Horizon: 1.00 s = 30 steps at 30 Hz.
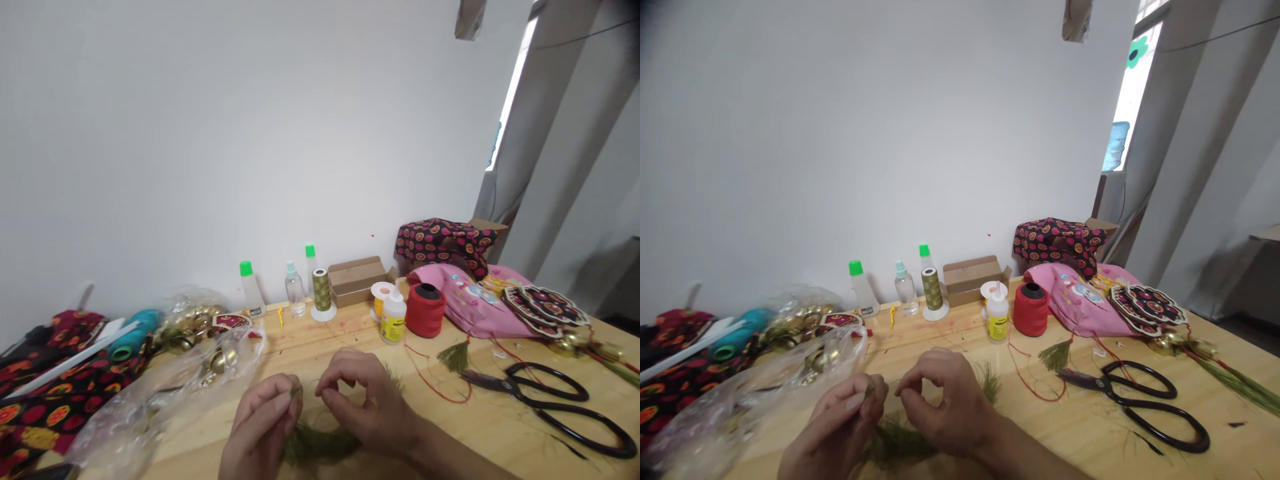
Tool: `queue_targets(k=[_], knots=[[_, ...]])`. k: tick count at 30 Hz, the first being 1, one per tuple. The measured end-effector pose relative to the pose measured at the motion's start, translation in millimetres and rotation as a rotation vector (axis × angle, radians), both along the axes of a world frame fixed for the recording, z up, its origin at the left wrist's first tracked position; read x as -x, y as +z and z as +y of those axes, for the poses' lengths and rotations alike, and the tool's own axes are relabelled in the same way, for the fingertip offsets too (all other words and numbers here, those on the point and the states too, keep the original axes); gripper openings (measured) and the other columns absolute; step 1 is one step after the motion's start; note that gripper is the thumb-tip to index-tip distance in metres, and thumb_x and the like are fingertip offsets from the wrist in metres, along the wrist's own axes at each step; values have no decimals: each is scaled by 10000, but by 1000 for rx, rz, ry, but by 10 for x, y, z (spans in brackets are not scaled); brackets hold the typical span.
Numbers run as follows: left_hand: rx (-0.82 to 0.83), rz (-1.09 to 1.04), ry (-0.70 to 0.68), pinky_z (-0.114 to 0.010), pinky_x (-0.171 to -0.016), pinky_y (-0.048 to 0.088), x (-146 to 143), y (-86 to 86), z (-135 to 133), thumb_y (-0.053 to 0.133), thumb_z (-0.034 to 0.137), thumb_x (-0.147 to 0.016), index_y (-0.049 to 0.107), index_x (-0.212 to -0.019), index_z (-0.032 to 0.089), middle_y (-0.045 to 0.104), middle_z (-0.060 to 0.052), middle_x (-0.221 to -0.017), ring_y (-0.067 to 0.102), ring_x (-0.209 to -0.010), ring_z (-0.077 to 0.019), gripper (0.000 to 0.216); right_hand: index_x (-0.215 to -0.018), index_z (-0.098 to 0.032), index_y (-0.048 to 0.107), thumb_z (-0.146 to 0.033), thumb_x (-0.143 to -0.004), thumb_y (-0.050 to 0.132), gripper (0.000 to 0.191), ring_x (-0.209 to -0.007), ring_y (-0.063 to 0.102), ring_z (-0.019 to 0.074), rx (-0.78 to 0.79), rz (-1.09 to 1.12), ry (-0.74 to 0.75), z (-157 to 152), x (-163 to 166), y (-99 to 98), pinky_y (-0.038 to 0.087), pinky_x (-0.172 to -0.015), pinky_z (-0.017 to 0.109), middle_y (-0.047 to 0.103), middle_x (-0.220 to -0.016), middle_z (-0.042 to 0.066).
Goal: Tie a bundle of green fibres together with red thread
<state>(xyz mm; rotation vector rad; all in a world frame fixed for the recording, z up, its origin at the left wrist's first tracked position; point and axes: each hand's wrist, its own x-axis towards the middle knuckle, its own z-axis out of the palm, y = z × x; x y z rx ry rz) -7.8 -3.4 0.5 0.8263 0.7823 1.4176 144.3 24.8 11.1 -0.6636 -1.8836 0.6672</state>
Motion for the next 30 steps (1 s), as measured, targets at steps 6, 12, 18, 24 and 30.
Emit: queue_targets(k=[6,12,18,24,30], knots=[[39,6,43,-208,-446,259,-1,-11,-14,636,209,-578,554,-484,139,419,16,-490,346,-496,-97,144,-529,-133,611,-113,-696,499,202,-479,428,91,129,62,-1,13,-10,-22,327,-477,203,494,-471,-13],[-9,39,14,-223,-453,258,-5,-8,-10,623,245,-599,542,-469,140,408,15,-469,346,-494,-104,186,-715,-166,681,-81,-653,544,173,-514,465,91,114,7,64,10,33,-47,349,-503,200,563,-543,-9],[-29,69,-37,-233,-459,260,0,-5,-2,610,236,-616,532,-473,144,400,19,-463,330,-486,-107,187,-792,-145,672,-108,-664,570,168,-506,438,82,155,49,52,24,46,-38,339,-481,190,556,-563,-8],[-40,120,-67,-234,-437,240,23,-27,15,593,263,-631,522,-468,147,388,20,-469,303,-466,-104,213,-744,-160,663,-111,-683,561,128,-532,458,83,108,51,53,15,55,-51,347,-495,190,566,-582,-9],[-32,110,-37,-229,-450,249,-14,-29,-2,592,243,-637,527,-468,145,387,17,-461,322,-491,-111,206,-696,-163,636,-96,-693,529,126,-533,450,84,93,4,35,-5,48,-31,339,-494,190,539,-569,-21]])
